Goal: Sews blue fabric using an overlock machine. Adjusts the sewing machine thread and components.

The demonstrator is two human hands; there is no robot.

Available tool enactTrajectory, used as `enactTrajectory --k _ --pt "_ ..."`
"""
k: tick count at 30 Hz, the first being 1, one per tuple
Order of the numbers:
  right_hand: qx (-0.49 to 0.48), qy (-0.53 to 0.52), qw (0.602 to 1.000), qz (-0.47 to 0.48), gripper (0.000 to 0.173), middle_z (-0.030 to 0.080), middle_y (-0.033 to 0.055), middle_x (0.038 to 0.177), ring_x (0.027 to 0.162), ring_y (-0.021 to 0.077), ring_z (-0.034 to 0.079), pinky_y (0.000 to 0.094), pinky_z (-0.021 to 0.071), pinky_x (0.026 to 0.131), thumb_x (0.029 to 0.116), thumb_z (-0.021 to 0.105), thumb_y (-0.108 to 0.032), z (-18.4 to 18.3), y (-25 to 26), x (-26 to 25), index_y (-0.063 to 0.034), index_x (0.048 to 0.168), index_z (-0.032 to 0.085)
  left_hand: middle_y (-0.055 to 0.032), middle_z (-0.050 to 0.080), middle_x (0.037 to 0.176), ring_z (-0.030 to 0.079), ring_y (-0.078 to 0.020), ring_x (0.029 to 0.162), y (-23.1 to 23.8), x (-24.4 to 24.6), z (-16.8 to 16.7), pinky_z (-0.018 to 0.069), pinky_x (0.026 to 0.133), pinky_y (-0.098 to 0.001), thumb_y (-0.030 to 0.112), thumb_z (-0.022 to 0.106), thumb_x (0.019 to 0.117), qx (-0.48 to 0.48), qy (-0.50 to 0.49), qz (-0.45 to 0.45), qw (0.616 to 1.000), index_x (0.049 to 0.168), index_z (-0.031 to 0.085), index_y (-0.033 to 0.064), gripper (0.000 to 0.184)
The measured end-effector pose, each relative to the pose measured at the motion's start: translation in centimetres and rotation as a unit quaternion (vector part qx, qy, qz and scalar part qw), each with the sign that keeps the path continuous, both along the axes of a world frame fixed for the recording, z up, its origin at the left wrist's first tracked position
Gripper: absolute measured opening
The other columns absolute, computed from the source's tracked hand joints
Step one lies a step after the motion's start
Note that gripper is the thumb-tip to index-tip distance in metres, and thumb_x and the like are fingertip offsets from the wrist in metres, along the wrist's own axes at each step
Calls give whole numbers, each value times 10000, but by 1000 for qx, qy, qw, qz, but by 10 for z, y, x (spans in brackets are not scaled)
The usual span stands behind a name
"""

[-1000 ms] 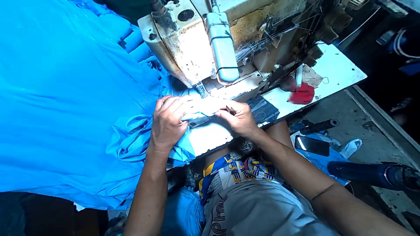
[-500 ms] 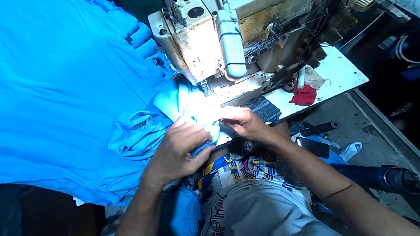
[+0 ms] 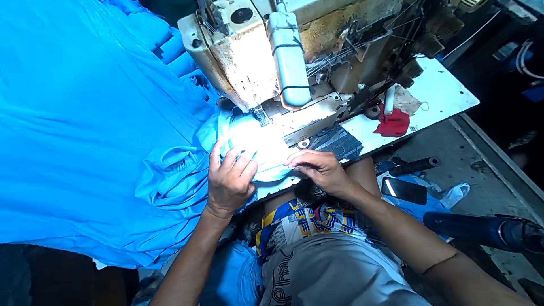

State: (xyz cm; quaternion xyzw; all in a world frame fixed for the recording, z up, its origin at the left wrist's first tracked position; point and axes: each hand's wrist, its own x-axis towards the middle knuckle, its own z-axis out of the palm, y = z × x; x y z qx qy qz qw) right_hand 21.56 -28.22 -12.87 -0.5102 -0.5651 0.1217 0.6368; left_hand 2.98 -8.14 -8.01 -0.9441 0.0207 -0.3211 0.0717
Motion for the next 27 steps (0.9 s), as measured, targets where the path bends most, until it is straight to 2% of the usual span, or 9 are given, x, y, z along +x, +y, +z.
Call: enactTrajectory --k 4,8,11,16,19,23,25,26,27 --pt "-6 22 1000 -2 108 735 111 1102 1060 200 711 371 619 927 941 657 64 0 -3 -2 27 1004 737 -113 741 1118 657 -325 1177 -7 -5 13 342 1154 -618 106 628 864 -13 49 4 999 840 688 56 82" --pt "-4 36 999 -7 102 738 111 1083 1043 200 716 372 619 921 933 666 69 2 -2 -4 29 995 736 -109 748 1091 658 -330 1170 -4 -4 18 343 1151 -616 112 623 852 -16 51 15 998 829 685 53 89" --pt "-11 49 999 -16 96 741 110 1078 1045 200 716 373 618 927 929 673 69 5 2 -4 27 984 738 -118 739 1075 660 -335 1146 4 -1 23 332 1155 -624 103 616 855 -13 56 13 998 873 702 41 108" --pt "-15 45 997 -52 96 734 95 1060 953 148 709 315 618 840 916 698 51 10 18 -1 11 991 744 -127 734 1099 653 -338 1166 22 11 36 335 1152 -620 100 596 866 -11 78 4 997 894 713 26 141" --pt "-14 51 996 -67 87 720 88 986 809 114 678 273 598 721 924 703 34 15 30 1 21 1007 722 -127 730 1128 653 -332 1172 36 18 41 345 1146 -619 85 587 869 -11 86 1 996 925 716 11 159" --pt "-28 56 994 -89 70 717 73 917 765 106 670 268 590 692 938 706 -1 22 39 0 5 1006 723 -127 670 1327 624 -336 1228 47 23 43 388 1131 -568 20 567 885 -32 93 -13 995 1077 731 13 252" --pt "-33 58 994 -91 74 719 71 915 764 106 670 266 589 694 943 699 1 23 41 1 -3 1011 726 -134 612 1404 570 -347 1282 49 19 47 416 1110 -539 64 616 855 -71 114 -45 990 1147 727 29 314" --pt "-36 56 994 -90 75 718 71 916 768 107 671 266 590 701 947 694 0 23 41 1 -5 1014 726 -143 596 1408 544 -350 1309 49 16 51 410 1124 -533 149 647 840 -88 127 -58 986 1127 728 37 319" --pt "-40 54 994 -88 76 714 69 917 770 106 669 264 589 704 953 689 -4 24 41 2 -8 1020 723 -143 587 1402 523 -346 1325 48 11 57 398 1131 -532 295 675 842 -98 147 -57 983 1099 735 56 356"
